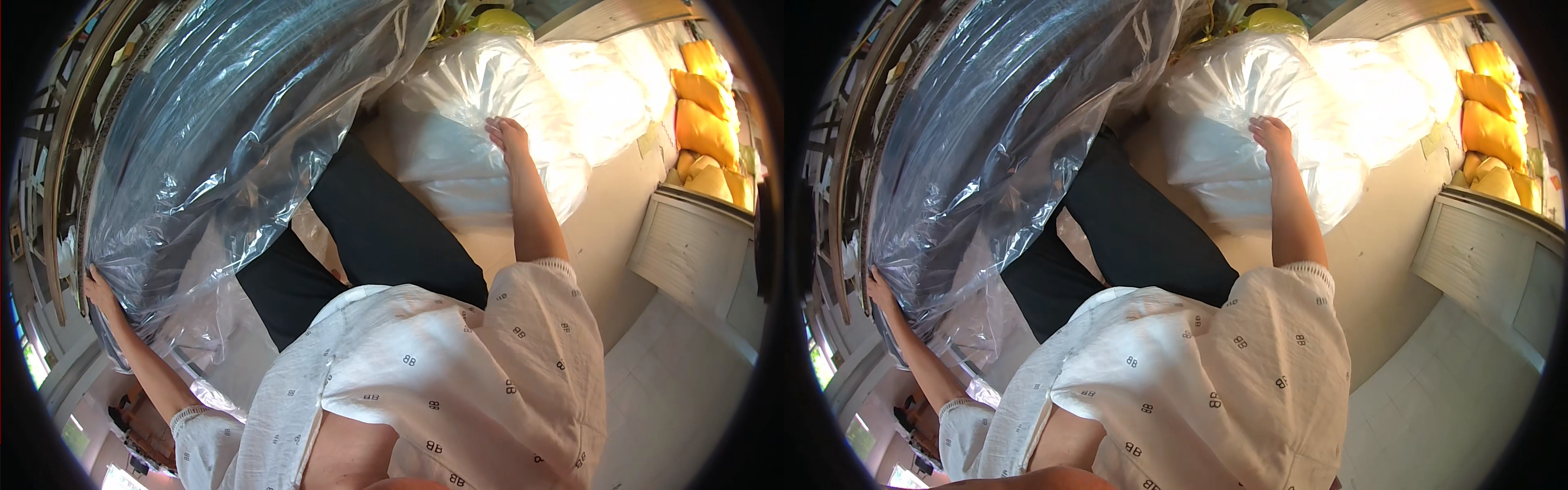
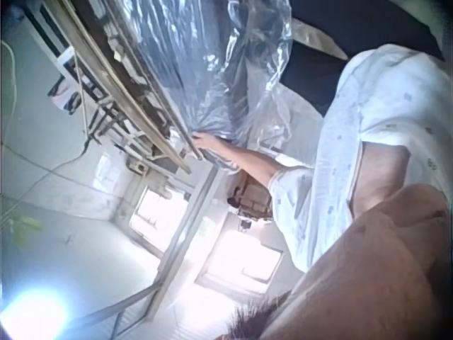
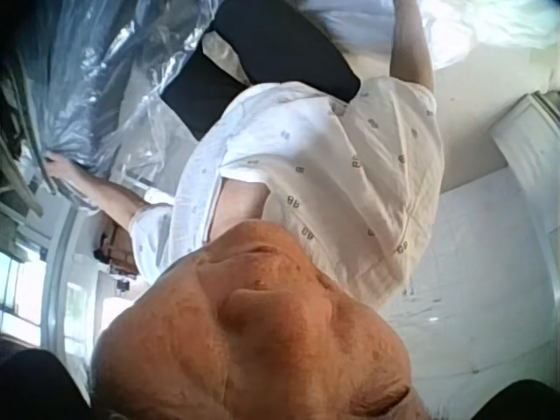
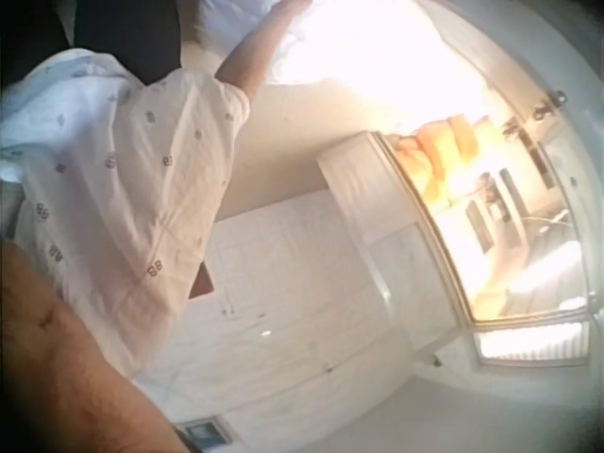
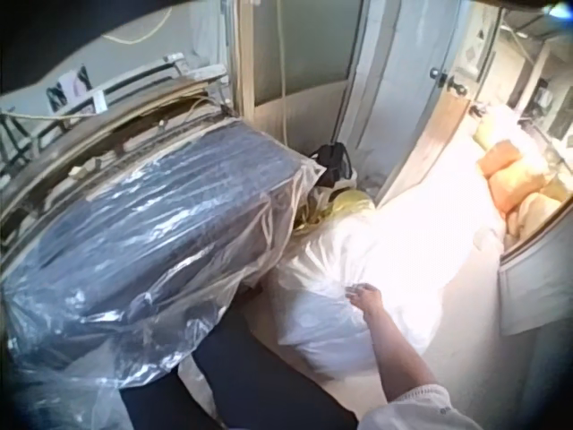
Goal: The recorder is wrapping a large grey rectangular object with a large sheet of clear plastic on a workbench.
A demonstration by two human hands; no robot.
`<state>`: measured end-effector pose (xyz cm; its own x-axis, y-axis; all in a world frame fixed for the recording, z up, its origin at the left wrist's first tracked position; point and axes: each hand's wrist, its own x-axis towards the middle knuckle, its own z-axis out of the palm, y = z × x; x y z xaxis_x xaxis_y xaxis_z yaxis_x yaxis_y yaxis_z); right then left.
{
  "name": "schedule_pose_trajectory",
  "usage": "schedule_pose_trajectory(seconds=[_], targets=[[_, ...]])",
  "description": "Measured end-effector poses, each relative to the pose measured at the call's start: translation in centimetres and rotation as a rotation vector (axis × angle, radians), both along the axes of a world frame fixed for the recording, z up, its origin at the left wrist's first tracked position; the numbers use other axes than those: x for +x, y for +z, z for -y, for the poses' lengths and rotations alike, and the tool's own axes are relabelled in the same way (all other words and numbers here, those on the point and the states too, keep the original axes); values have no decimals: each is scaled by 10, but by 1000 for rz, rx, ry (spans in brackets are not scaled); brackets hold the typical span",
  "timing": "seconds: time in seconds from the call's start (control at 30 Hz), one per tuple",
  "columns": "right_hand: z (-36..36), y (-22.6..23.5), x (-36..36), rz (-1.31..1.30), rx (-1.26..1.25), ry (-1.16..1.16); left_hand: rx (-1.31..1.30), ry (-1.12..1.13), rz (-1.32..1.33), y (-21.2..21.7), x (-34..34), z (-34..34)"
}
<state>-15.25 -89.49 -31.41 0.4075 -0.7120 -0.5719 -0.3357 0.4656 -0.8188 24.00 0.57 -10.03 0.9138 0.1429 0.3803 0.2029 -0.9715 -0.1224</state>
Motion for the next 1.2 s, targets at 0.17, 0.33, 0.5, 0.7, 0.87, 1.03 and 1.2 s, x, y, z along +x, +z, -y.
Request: schedule_pose_trajectory(seconds=[0.17,0.33,0.5,0.7,0.87,1.03,1.2], targets=[[10,75,-52,307,-138,-510,15,24,17,-9,4,14],[-9,218,-62,514,-536,-452,22,-7,54,-13,19,7],[-62,281,-36,701,-710,87,118,147,-216,27,33,1],[-143,317,4,582,-1086,668,-1111,-938,-137,141,-188,423],[-187,354,28,805,-1326,918,-1582,-1180,-1018,125,-317,549],[-109,313,23,568,-1435,948,-1477,-1264,-697,143,-292,534],[4,298,-6,107,-1558,555,-1498,-1074,-526,156,-251,474]])
